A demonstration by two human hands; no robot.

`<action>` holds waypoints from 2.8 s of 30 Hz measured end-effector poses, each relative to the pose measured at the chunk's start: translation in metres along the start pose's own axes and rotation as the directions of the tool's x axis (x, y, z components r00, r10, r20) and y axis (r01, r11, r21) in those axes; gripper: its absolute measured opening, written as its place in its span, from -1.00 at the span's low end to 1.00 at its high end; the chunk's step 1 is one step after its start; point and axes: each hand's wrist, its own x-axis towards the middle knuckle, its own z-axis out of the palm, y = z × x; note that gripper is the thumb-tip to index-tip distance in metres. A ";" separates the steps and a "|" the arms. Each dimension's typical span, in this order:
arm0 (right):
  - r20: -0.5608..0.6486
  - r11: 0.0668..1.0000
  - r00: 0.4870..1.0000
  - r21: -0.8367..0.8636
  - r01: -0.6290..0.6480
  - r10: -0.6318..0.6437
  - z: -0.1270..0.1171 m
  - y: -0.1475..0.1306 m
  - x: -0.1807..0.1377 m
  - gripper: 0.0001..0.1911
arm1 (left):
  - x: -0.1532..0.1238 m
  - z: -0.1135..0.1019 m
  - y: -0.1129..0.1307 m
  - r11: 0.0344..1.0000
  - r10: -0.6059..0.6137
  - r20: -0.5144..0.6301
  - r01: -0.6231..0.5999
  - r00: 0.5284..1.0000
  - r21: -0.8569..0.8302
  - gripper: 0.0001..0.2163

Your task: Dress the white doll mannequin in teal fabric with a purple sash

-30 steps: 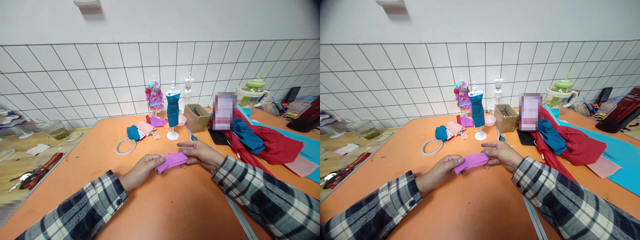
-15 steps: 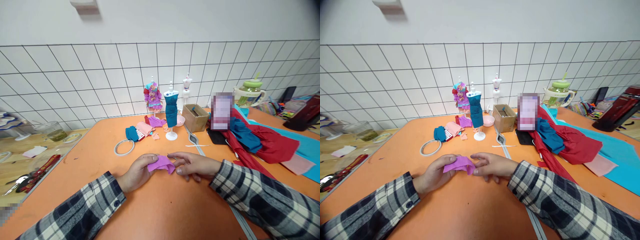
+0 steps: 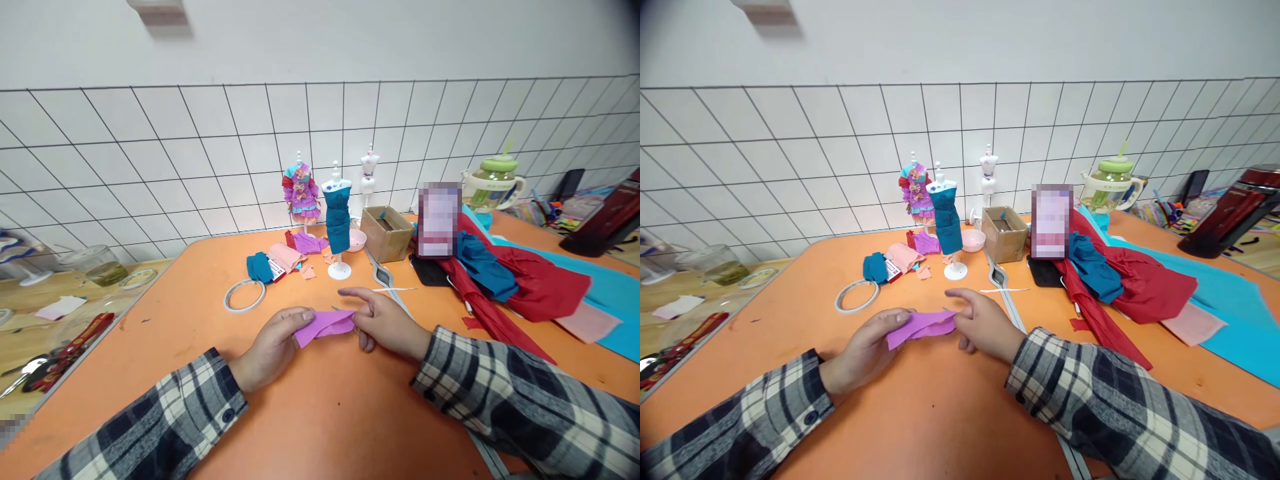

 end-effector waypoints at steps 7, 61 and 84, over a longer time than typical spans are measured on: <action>-0.015 0.984 0.999 0.177 0.033 -0.031 -0.010 -0.002 0.005 -0.60 | 0.002 -0.006 -0.003 0.999 -0.035 -0.049 0.037 0.998 0.024 -0.78; -0.067 0.877 0.878 -0.125 0.464 -0.474 0.022 -0.016 -0.023 -0.80 | -0.005 0.017 0.007 0.393 0.306 0.257 -0.368 0.917 0.843 -0.91; 0.056 0.162 0.986 -0.983 0.082 -0.160 -0.003 -0.003 -0.011 -0.78 | 0.007 -0.019 0.003 0.993 -0.106 -0.194 0.094 0.975 -0.068 -0.74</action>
